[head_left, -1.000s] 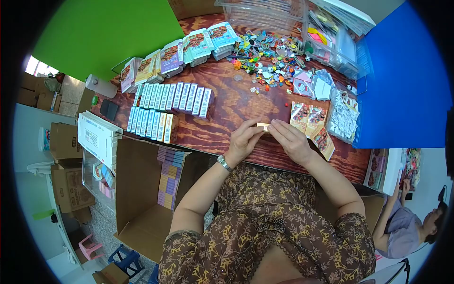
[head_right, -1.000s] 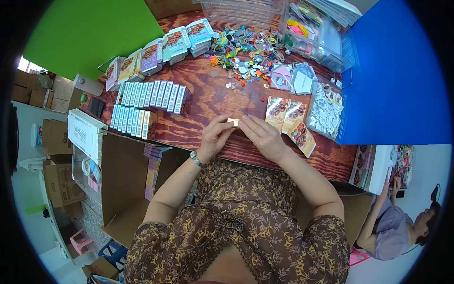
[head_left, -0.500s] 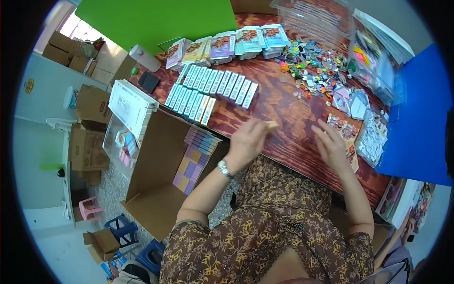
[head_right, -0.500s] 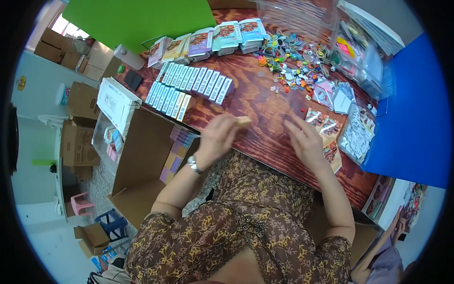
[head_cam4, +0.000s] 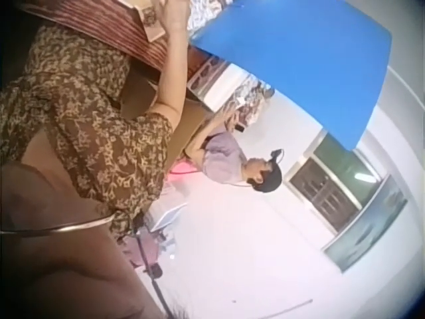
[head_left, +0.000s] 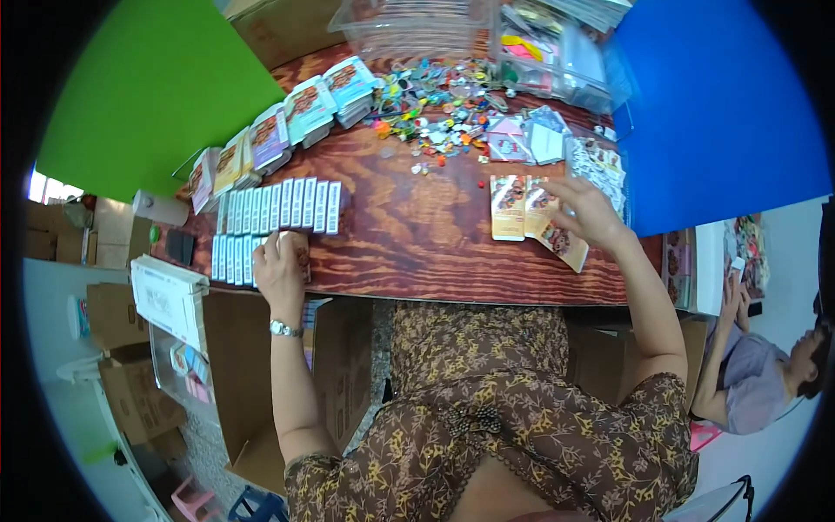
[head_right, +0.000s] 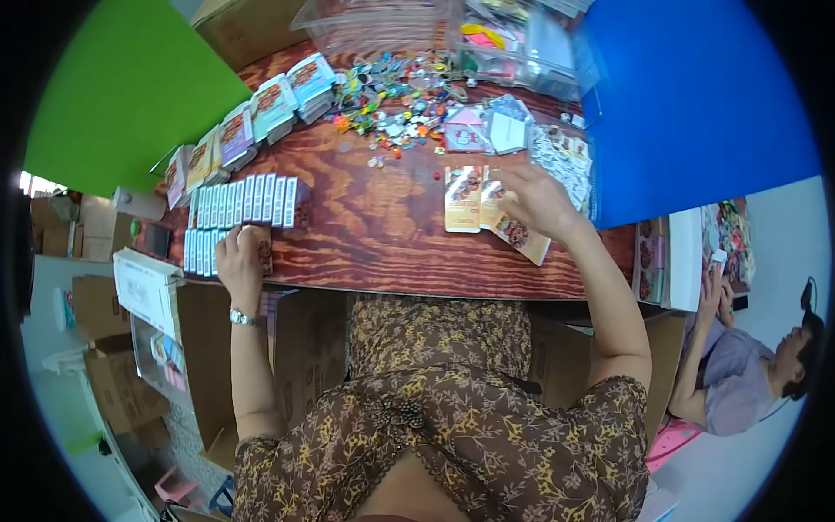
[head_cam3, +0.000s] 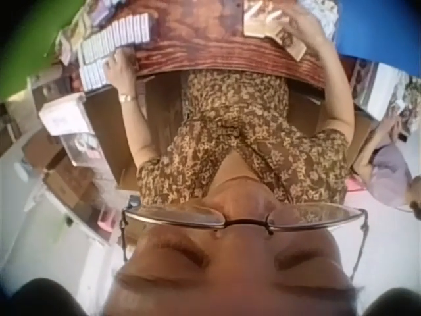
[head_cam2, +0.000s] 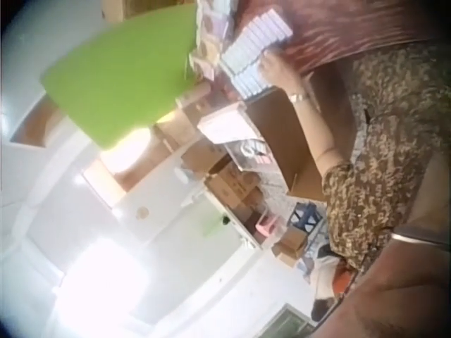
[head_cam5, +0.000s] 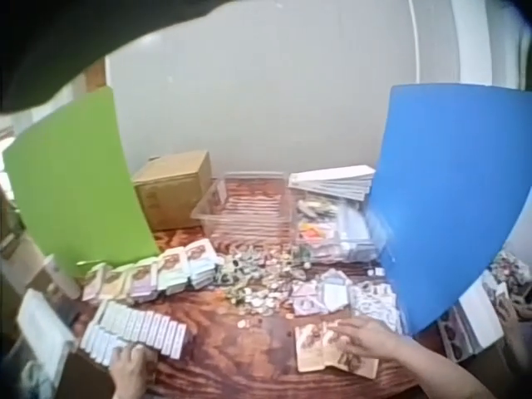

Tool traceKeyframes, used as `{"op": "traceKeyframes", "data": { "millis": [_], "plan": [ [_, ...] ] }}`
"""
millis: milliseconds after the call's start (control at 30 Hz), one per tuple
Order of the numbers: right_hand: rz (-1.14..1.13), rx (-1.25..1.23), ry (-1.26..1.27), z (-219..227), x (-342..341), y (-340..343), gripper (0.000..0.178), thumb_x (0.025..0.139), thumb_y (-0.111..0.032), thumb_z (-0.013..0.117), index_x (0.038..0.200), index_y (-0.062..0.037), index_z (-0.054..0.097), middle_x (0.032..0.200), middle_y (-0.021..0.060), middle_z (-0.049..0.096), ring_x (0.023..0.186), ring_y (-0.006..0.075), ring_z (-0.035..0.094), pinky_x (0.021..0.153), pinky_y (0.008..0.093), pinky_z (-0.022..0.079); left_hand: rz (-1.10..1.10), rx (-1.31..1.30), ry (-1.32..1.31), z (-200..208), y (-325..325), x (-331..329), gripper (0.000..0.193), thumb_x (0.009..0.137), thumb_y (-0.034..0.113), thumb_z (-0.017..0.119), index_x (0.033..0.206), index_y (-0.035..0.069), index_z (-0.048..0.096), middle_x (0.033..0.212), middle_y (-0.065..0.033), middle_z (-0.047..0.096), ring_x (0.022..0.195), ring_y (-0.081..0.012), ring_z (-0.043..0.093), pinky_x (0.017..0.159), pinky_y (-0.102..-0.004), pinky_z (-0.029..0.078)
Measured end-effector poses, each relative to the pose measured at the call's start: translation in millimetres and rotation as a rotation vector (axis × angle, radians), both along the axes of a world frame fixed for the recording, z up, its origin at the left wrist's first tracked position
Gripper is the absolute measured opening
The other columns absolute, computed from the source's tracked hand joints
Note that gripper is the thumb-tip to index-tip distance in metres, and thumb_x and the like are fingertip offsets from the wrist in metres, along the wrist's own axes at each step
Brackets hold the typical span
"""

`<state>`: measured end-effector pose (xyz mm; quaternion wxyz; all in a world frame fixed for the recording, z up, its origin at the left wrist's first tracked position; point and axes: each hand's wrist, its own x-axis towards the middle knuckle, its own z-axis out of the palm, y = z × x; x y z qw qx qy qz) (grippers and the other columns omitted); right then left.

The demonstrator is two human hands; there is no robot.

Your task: Packaging small toy figurines into small cardboard boxes and applying stickers.

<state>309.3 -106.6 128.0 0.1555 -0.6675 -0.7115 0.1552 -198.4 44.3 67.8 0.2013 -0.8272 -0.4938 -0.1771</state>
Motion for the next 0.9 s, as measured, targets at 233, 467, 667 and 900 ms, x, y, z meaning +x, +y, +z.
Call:
{"op": "traceKeyframes", "data": {
  "millis": [233, 467, 667, 900],
  "plan": [
    [-0.005, -0.118, -0.533, -36.4, -14.9, -33.7, 0.091, 0.072, -0.044, 0.086, 0.149, -0.0217, 0.043, 0.14, 0.0111, 0.052, 0.127, 0.0314, 0.05, 0.094, 0.0464, 0.05, 0.004, -0.023, 0.095, -12.7, -5.6, -0.5, 0.025, 0.09, 0.011, 0.062, 0.115, 0.011, 0.065, 0.116, -0.0065, 0.066, 0.105, -0.031, 0.059, 0.091, -0.0445, 0.048],
    [0.03, -0.078, -0.329, -21.8, -3.6, -24.6, 0.082, 0.076, -0.034, 0.083, 0.147, -0.0183, 0.046, 0.127, 0.0134, 0.056, 0.115, 0.0308, 0.057, 0.09, 0.0439, 0.05, 0.003, 0.05, 0.0, 9.9, -11.8, 9.3, 0.029, 0.091, 0.017, 0.069, 0.118, 0.008, 0.064, 0.119, -0.0131, 0.064, 0.115, -0.0342, 0.057, 0.099, -0.0454, 0.045],
    [-0.188, -0.467, 0.945, -4.9, -29.9, 7.1, 0.048, 0.094, -0.029, 0.065, 0.138, -0.0116, 0.056, 0.116, 0.0071, 0.064, 0.102, 0.0154, 0.065, 0.091, 0.0341, 0.055, -0.481, -0.051, -0.399, 42.5, -44.5, 96.6, 0.05, 0.079, 0.008, 0.078, 0.126, 0.004, 0.061, 0.124, -0.019, 0.061, 0.112, -0.0374, 0.059, 0.094, -0.0498, 0.048],
    [-0.149, -0.698, 1.492, -47.0, -96.7, 24.4, 0.038, 0.104, -0.038, 0.053, 0.127, -0.0084, 0.057, 0.125, 0.0052, 0.062, 0.112, 0.0164, 0.063, 0.087, 0.0382, 0.057, -1.019, -0.276, -0.409, 14.0, -77.8, 192.3, 0.065, 0.078, 0.012, 0.075, 0.138, 0.004, 0.053, 0.148, -0.0153, 0.048, 0.14, -0.0415, 0.041, 0.115, -0.0578, 0.034]
  ]
}}
